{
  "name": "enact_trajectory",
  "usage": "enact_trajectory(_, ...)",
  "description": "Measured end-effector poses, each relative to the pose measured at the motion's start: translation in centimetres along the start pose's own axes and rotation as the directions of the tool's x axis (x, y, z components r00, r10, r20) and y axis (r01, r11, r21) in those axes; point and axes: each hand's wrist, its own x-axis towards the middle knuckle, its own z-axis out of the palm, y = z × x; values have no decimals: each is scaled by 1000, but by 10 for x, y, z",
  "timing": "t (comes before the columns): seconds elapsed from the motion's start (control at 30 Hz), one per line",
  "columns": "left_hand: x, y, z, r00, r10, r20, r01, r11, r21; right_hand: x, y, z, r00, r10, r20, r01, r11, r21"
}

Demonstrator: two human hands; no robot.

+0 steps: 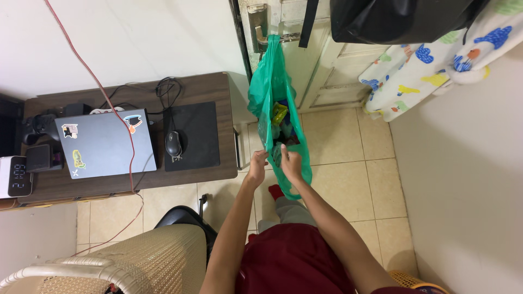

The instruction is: The person picks pieces of trash one at a time from a plastic laundry basket on the floor and places them into a green plastic bag hanging from a door handle, occasionally opening or adjusting the bag.

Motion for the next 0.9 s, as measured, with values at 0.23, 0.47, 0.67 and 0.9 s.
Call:
enact_trajectory(0.23, -2, -5, -5, 992, 102, 68, -113, 976, 184, -12, 23, -13, 996, 84, 35, -75, 974, -215)
enact_trajectory(0.47, 15, -3, -13, 997, 80, -4, -76, 958, 275, 13, 14, -8, 873, 429, 231, -357, 885, -298)
enact_trajectory(0.67, 28, 1, -22, 993, -87, -85, 111, 937, 330, 102, -3, 23, 853, 350, 387, -212, 910, -357)
enact_trajectory(0.9, 42, 15, -27, 994, -60, -92, 87, 945, 314, 182, -49, 37, 974, -211, 84, 223, 956, -190)
